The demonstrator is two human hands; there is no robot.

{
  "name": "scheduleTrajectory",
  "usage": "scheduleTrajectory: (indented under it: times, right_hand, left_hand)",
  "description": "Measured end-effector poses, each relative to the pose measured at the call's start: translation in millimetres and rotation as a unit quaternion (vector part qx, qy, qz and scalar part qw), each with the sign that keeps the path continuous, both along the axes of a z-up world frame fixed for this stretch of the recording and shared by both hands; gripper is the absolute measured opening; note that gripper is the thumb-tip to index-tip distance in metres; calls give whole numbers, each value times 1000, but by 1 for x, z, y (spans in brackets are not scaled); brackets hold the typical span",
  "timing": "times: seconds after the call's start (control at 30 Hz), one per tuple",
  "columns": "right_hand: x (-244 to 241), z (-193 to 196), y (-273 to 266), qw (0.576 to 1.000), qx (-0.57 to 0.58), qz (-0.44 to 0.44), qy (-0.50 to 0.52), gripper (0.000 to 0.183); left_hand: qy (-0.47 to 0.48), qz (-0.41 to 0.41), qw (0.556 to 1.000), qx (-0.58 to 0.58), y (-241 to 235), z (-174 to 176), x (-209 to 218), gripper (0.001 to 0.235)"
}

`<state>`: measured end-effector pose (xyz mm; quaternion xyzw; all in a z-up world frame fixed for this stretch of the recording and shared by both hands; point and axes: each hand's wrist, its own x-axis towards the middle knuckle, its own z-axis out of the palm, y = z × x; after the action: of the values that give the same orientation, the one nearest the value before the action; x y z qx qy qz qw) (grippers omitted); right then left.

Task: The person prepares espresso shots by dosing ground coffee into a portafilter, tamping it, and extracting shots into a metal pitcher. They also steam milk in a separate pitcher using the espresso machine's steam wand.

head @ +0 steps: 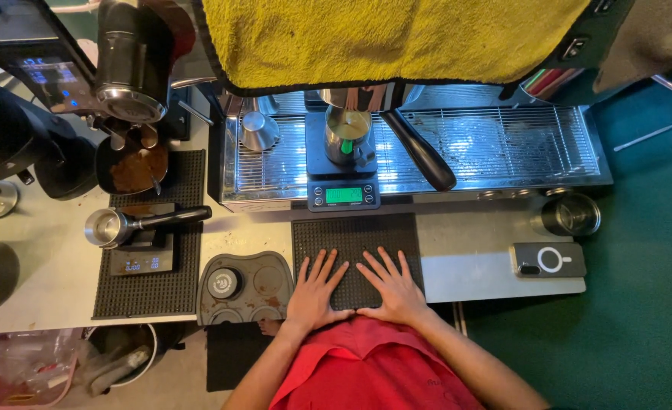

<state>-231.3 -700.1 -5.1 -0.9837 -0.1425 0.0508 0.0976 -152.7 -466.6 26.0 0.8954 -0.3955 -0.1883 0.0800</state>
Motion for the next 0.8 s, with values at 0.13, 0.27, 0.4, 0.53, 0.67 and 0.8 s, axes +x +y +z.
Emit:
scheduleTrajectory:
  times: [0.13, 0.27, 0.4, 0.53, 0.67, 0.8]
  right_hand:
    - [0, -3, -1, 1000, -2, 5, -17, 111]
    - [0, -5, -1, 1000, 2, 5, -24, 110]
    - [0, -4, -1, 1000, 11, 1, -24, 110]
    - [0, -2, -1, 1000, 10, 1, -9, 110]
    - [1, -2, 0, 1000, 9, 0, -11, 109]
    - [1, -2, -1, 1000, 8, 1, -11, 109]
  left_hand:
    - [-15, 4, 999, -28, 2, -9, -1, 113]
    - [-17, 3, 999, -30, 2, -10, -1, 112]
    - [-12, -3, 1000, -26, 2, -10, 0, 112]
    - [-11, -5, 1000, -13, 2, -7, 1, 111]
    - [-12, -7, 1000, -13, 3, -10, 0, 111]
    - [-16, -7, 1000, -15, 2, -13, 0, 113]
